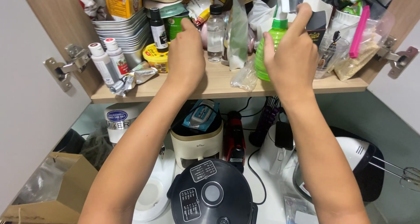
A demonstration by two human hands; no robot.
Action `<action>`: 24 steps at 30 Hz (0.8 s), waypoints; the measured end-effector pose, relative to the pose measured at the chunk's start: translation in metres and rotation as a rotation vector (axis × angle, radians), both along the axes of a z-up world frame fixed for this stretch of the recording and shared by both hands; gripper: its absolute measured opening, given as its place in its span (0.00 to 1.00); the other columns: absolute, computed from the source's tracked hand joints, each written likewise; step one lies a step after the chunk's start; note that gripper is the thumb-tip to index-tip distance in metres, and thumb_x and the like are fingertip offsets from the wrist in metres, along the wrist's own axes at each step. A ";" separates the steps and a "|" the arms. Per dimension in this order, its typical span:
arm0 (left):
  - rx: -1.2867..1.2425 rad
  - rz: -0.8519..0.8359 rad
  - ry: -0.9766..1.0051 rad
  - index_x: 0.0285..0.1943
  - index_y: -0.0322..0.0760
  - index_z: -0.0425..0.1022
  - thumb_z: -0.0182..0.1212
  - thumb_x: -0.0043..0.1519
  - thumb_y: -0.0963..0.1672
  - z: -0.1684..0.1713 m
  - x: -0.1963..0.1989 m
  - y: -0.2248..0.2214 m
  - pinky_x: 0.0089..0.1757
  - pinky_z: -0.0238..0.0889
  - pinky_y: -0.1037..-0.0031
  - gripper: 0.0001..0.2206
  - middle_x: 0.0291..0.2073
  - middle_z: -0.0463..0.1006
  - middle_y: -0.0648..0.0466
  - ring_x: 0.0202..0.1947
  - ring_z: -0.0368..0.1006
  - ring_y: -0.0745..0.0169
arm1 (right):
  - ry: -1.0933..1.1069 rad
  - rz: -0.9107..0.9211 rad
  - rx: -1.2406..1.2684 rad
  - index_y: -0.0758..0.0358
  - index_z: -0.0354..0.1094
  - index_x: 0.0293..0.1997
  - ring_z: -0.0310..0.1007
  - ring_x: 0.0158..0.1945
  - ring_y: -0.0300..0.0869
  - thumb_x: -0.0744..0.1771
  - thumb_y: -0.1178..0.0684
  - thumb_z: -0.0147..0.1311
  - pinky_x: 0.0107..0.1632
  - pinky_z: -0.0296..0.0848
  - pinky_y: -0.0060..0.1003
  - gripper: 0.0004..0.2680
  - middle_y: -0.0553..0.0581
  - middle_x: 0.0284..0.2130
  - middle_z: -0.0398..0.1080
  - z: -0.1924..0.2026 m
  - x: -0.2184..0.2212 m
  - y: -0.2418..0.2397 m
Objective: Measure and mix butter and other ingredients on a digital scale in a bakery kitchen.
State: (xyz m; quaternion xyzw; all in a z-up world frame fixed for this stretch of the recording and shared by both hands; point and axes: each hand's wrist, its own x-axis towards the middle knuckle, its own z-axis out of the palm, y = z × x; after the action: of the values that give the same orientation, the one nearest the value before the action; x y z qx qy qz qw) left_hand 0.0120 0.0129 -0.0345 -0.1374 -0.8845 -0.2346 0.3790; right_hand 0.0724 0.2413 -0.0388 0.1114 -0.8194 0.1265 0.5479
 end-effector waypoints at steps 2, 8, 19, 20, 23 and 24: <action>-0.033 0.043 0.037 0.49 0.21 0.61 0.58 0.60 0.34 -0.005 -0.014 -0.001 0.38 0.73 0.51 0.12 0.32 0.79 0.31 0.37 0.79 0.29 | -0.056 0.033 -0.071 0.73 0.47 0.65 0.79 0.36 0.60 0.71 0.56 0.66 0.39 0.76 0.47 0.23 0.69 0.31 0.74 0.006 -0.010 0.000; -0.089 0.018 0.119 0.53 0.20 0.58 0.61 0.59 0.35 -0.005 -0.002 -0.010 0.34 0.72 0.54 0.18 0.29 0.78 0.32 0.35 0.79 0.32 | 0.227 0.198 0.000 0.65 0.48 0.58 0.82 0.40 0.52 0.67 0.61 0.65 0.41 0.79 0.42 0.21 0.61 0.33 0.75 0.007 -0.019 0.008; 0.142 -0.452 0.231 0.55 0.27 0.68 0.74 0.50 0.48 0.010 0.102 0.006 0.48 0.66 0.55 0.28 0.43 0.78 0.40 0.46 0.74 0.41 | 0.112 0.593 -0.140 0.66 0.50 0.56 0.81 0.32 0.41 0.71 0.61 0.67 0.32 0.77 0.27 0.19 0.61 0.39 0.77 0.040 0.058 -0.054; 0.158 -0.437 0.134 0.55 0.28 0.68 0.75 0.50 0.49 0.007 0.101 0.003 0.50 0.66 0.54 0.30 0.43 0.79 0.41 0.46 0.75 0.42 | -0.016 0.621 -0.163 0.66 0.53 0.55 0.81 0.30 0.41 0.70 0.58 0.67 0.31 0.76 0.30 0.18 0.60 0.38 0.78 0.041 0.059 -0.058; 0.078 -0.245 0.109 0.52 0.31 0.68 0.77 0.52 0.50 -0.007 0.082 -0.021 0.48 0.66 0.54 0.28 0.41 0.80 0.42 0.44 0.75 0.42 | -0.232 0.411 0.054 0.65 0.64 0.52 0.79 0.36 0.50 0.69 0.52 0.68 0.38 0.76 0.43 0.14 0.64 0.37 0.76 0.022 0.042 -0.036; 0.079 -0.246 0.109 0.52 0.31 0.68 0.77 0.52 0.50 -0.010 0.076 -0.022 0.48 0.66 0.54 0.28 0.41 0.80 0.42 0.44 0.75 0.42 | -0.232 0.409 0.056 0.65 0.64 0.52 0.79 0.36 0.50 0.69 0.52 0.68 0.38 0.76 0.43 0.14 0.64 0.37 0.76 0.018 0.045 -0.035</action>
State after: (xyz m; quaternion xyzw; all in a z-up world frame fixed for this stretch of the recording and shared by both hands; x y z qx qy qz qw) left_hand 0.0878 -0.0090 -0.0446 -0.2424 -0.8290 -0.3064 0.4000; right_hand 0.1175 0.2064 -0.0206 0.2750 -0.8404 0.2243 0.4096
